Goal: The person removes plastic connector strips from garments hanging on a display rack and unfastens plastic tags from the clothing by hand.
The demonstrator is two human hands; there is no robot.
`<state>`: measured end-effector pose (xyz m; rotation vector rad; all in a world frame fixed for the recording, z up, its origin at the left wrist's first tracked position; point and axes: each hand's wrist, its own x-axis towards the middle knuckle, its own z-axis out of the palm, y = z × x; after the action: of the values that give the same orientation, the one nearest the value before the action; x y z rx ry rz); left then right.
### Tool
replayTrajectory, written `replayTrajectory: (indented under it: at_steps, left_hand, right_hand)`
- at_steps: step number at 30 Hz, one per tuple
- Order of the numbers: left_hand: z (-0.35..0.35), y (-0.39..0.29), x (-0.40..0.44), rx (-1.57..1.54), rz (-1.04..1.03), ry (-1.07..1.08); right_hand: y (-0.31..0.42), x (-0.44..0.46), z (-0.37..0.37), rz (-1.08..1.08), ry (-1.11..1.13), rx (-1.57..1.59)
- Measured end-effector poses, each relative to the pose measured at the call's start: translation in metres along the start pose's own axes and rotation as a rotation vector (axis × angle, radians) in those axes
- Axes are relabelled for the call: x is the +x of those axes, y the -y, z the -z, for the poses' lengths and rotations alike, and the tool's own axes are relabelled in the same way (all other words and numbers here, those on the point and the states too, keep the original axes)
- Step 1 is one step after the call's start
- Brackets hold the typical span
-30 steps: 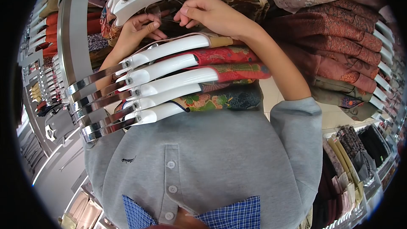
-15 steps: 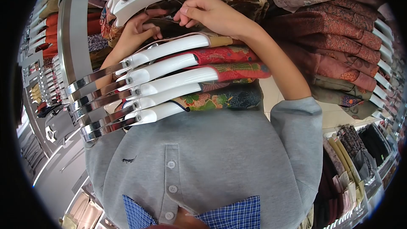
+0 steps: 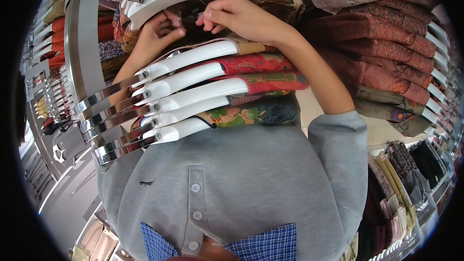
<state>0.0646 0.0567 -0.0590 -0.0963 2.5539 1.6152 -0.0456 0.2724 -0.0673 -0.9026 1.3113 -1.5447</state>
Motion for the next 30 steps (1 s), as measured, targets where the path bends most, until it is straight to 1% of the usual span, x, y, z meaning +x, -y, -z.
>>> replayTrajectory:
  at_steps: [3, 4, 7, 10, 13, 16, 19, 22, 25, 28, 30]
  left_hand:
    - [0.002, 0.000, -0.001, -0.019, 0.070, 0.063]
    - [0.002, -0.003, 0.000, -0.063, 0.135, 0.058]
    - [0.005, -0.010, 0.000, -0.011, 0.220, 0.095]
    - [0.006, -0.012, 0.001, -0.072, 0.217, 0.087]
    - [0.006, -0.008, 0.003, -0.267, 0.249, 0.077]
    - [0.011, -0.014, 0.005, -0.391, 0.388, 0.140]
    - [0.004, -0.009, 0.003, -0.364, 0.341, 0.122]
    - [0.001, -0.003, -0.001, -0.303, 0.240, 0.134]
    - [0.004, 0.002, 0.003, -0.194, 0.169, 0.135]
    - [0.001, -0.002, 0.003, -0.178, 0.141, 0.075]
    - [0.001, -0.011, 0.003, -0.214, 0.162, 0.085]
  right_hand:
    - [0.000, 0.001, 0.000, -0.005, 0.000, 0.002]
    - [0.000, 0.001, 0.000, -0.006, -0.001, 0.000]
    - [0.000, 0.001, 0.000, -0.011, 0.001, 0.001]
    - [-0.002, 0.001, 0.001, 0.004, 0.006, 0.006]
    - [0.000, 0.001, 0.001, -0.018, 0.005, -0.003]
    - [0.001, 0.000, 0.000, -0.005, 0.004, -0.001]
    - [0.002, 0.000, 0.000, -0.019, 0.000, 0.007]
    - [-0.001, 0.000, 0.000, 0.001, 0.005, 0.008]
    - [-0.001, 0.000, 0.000, -0.009, -0.002, 0.000]
    - [0.001, 0.000, 0.000, -0.045, 0.000, 0.007]
    - [0.001, 0.000, 0.000, -0.033, 0.003, 0.005]
